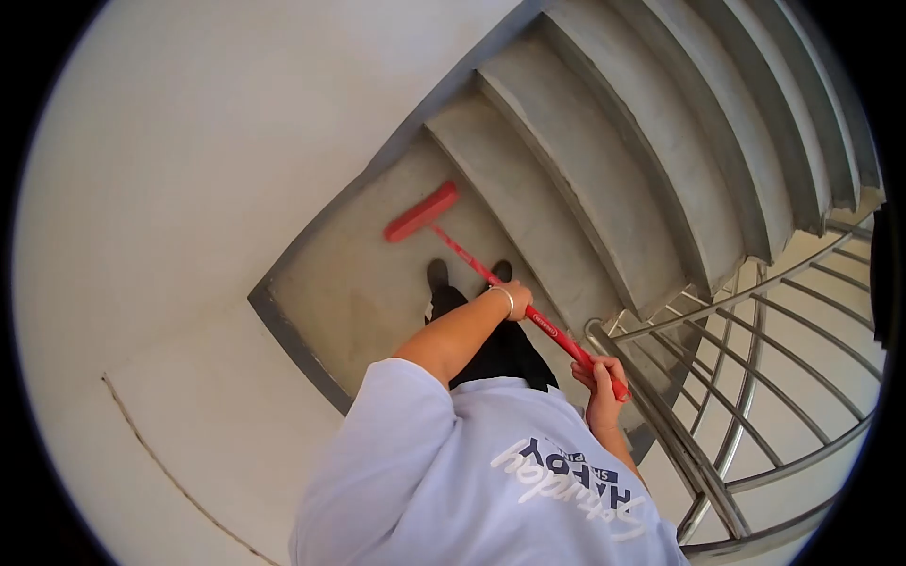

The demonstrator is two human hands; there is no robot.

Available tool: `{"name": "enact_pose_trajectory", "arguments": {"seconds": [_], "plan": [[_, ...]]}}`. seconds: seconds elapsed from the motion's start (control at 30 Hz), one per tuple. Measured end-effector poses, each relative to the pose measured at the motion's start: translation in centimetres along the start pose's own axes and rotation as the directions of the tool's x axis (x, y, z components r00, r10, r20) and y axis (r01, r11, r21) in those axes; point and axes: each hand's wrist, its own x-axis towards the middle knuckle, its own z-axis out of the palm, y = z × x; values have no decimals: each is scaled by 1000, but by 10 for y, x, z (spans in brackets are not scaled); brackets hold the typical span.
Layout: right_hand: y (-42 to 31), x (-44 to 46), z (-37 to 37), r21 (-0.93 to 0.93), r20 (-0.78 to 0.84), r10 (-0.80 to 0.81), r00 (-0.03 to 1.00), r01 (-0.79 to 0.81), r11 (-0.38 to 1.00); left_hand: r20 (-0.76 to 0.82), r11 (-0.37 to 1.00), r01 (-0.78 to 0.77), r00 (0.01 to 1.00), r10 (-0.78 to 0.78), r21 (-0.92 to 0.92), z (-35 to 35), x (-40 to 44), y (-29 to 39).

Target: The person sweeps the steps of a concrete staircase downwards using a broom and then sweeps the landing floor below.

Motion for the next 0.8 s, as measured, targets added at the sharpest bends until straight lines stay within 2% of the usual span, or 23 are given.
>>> {"name": "enact_pose_trajectory", "arguments": {"seconds": [0.07, 0.13, 0.2, 0.3, 0.33, 0.4, 0.47, 0.57, 0.63, 0.7, 0.8], "plan": [[2, 5, -6, 4, 40, 4, 999, -4, 1000, -2, 992, 93, 996, -94, -80, 5, -18, -1], [-2, 11, -1, 104, 105, -35, 994, 24, 994, -48, 989, 131, 990, -134, -69, 8, -27, -6], [-9, 19, 9, 112, 136, -50, 989, 35, 993, -215, 980, 182, 957, -196, -83, 1, -33, -16], [-13, 28, 37, 127, 117, -116, 986, 101, 987, -328, 980, 178, 924, -197, -87, -28, -37, -35], [-10, 31, 49, 115, 124, -117, 985, 103, 988, -336, 980, 175, 921, -198, -99, -37, -32, -44], [4, 39, 71, 135, 14, -130, 991, 127, 983, -327, 984, 169, 928, -179, -60, -47, -19, -65], [22, 57, 92, 143, -26, -64, 998, 67, 987, -309, 976, 198, 926, -216, -91, -38, -2, -106], [45, 76, 118, 151, 48, 11, 999, -18, 988, -235, 965, 234, 937, -257, -121, -10, -26, -149], [54, 77, 133, 123, 188, 97, 977, -122, 985, -152, 972, 235, 961, -233, -5, 12, -48, -170], [51, 68, 141, 105, 209, 97, 973, -121, 987, -188, 966, 255, 948, -258, -39, 41, -66, -176], [29, 48, 145, 70, 236, 86, 968, -105, 992, -219, 953, 278, 929, -298, -119, 43, -107, -148]]}}
